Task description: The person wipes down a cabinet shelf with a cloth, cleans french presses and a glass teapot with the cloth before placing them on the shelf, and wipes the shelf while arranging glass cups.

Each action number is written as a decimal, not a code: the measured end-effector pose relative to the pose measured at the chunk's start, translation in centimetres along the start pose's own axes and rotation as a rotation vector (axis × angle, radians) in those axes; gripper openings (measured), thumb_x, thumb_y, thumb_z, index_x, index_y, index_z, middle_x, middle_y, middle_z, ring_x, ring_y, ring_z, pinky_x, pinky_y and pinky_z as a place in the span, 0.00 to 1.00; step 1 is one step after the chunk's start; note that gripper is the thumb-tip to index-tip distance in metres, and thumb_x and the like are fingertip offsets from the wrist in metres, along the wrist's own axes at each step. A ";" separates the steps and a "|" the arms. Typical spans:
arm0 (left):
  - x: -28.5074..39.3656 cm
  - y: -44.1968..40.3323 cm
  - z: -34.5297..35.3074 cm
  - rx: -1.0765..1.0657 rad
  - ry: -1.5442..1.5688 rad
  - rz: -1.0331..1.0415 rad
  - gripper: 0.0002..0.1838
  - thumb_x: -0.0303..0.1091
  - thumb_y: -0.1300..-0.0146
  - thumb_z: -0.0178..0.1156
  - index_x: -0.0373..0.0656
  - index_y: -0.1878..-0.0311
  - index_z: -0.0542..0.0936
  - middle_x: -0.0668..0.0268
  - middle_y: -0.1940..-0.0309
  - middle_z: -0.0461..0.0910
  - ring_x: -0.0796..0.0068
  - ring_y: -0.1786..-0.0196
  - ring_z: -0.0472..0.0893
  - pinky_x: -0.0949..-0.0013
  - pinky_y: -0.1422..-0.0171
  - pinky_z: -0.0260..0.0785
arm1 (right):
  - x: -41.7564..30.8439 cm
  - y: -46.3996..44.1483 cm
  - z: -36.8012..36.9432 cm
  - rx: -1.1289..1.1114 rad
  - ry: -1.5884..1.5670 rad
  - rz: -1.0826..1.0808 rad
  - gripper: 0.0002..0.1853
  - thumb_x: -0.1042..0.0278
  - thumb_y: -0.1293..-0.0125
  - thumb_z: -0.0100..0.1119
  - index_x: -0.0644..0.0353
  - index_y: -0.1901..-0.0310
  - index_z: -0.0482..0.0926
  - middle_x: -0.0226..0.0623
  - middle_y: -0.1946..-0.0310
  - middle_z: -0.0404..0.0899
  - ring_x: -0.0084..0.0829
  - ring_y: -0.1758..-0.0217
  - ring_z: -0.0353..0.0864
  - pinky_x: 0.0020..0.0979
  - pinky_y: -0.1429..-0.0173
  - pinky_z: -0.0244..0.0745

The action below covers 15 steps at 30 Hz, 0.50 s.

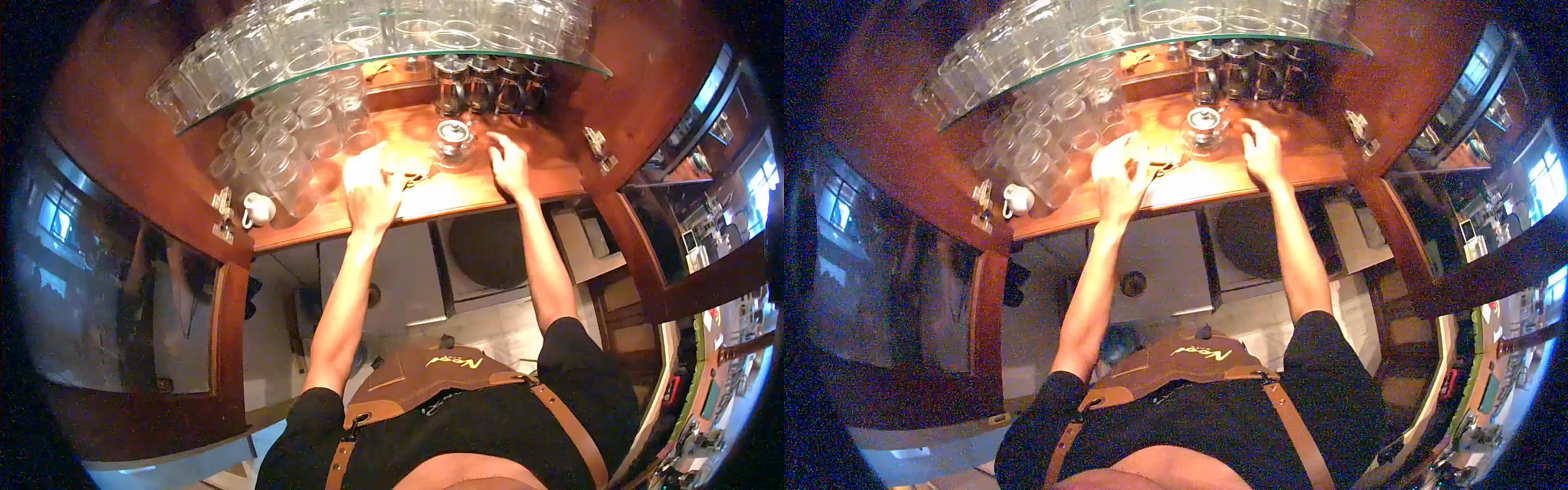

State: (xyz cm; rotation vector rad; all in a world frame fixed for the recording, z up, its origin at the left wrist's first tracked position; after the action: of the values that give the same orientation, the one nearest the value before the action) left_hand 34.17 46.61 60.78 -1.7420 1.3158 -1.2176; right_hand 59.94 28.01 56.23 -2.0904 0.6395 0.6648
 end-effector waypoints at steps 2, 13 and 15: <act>2.5 -1.4 1.7 -0.102 -0.018 0.028 0.20 0.44 0.39 0.69 0.45 0.46 0.83 0.62 0.62 0.85 0.59 0.60 0.82 0.53 0.39 0.68 | 0.1 0.5 1.6 -0.129 0.264 -0.170 0.22 0.65 0.28 0.53 0.56 0.34 0.75 0.48 0.42 0.80 0.48 0.27 0.69 0.49 0.22 0.59; 4.7 -0.9 9.3 -0.512 0.275 -0.148 0.10 0.36 0.38 0.66 0.43 0.57 0.82 0.60 0.71 0.83 0.62 0.67 0.84 0.61 0.59 0.76 | -1.8 0.9 1.3 -0.151 0.332 -0.197 0.30 0.65 0.27 0.49 0.52 0.24 0.61 0.46 0.31 0.69 0.50 0.20 0.53 0.55 0.17 0.43; 4.7 -1.0 9.9 -0.425 0.290 -0.120 0.09 0.35 0.39 0.69 0.44 0.58 0.83 0.63 0.74 0.81 0.69 0.72 0.80 0.63 0.62 0.74 | -1.8 0.9 1.0 -0.099 0.297 -0.193 0.31 0.65 0.28 0.50 0.52 0.24 0.61 0.46 0.30 0.69 0.52 0.20 0.54 0.55 0.18 0.45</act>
State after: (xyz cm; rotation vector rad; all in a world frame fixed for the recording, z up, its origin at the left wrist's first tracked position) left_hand 44.03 41.98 59.34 -2.0143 1.7645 -1.3711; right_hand 57.83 28.72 56.37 -2.3311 0.5649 0.2847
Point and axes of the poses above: each hand's wrist, its own y-axis away from the middle knuckle, its own z-axis out of the palm, x = y × z, the point moved 5 cm from there along -y, towards the middle knuckle
